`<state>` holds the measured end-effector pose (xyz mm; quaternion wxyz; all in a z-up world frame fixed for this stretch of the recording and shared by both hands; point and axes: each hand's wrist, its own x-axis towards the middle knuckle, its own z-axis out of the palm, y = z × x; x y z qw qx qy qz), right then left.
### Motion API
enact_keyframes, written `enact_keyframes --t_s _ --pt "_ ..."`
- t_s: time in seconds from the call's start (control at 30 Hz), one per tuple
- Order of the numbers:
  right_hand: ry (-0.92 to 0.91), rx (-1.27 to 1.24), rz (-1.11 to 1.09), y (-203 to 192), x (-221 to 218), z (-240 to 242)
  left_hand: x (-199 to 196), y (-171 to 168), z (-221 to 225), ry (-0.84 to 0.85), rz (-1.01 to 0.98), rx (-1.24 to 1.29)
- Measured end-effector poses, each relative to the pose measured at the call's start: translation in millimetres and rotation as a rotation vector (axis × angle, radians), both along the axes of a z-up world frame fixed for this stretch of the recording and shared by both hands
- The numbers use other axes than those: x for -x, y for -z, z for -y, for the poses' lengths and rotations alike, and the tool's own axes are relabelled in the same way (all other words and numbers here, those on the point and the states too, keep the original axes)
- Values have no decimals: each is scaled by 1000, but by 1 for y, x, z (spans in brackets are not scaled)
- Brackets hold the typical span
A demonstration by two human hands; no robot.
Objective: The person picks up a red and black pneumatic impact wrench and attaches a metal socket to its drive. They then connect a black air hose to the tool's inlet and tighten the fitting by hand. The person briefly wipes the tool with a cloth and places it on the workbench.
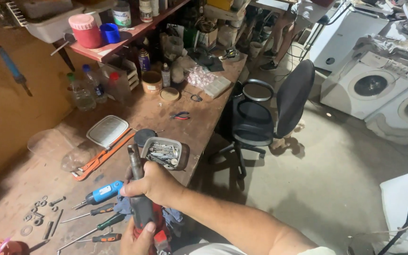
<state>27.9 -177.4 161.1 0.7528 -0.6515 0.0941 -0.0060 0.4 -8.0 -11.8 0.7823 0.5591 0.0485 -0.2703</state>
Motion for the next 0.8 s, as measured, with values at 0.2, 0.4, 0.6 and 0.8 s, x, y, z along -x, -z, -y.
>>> enact_keyframes --t_s 0.2,0.4,0.6,0.8 --pt "-139 165 45 -27 22 19 -6 -4 -15 155 152 -147" --pt "-511 -678 182 16 6 26 3 13 -12 214 153 433" --pt "-286 -479 78 29 3 9 13 13 -10 155 40 273" --pt "-135 -261 3 22 -11 -6 13 -4 -8 102 -122 179"
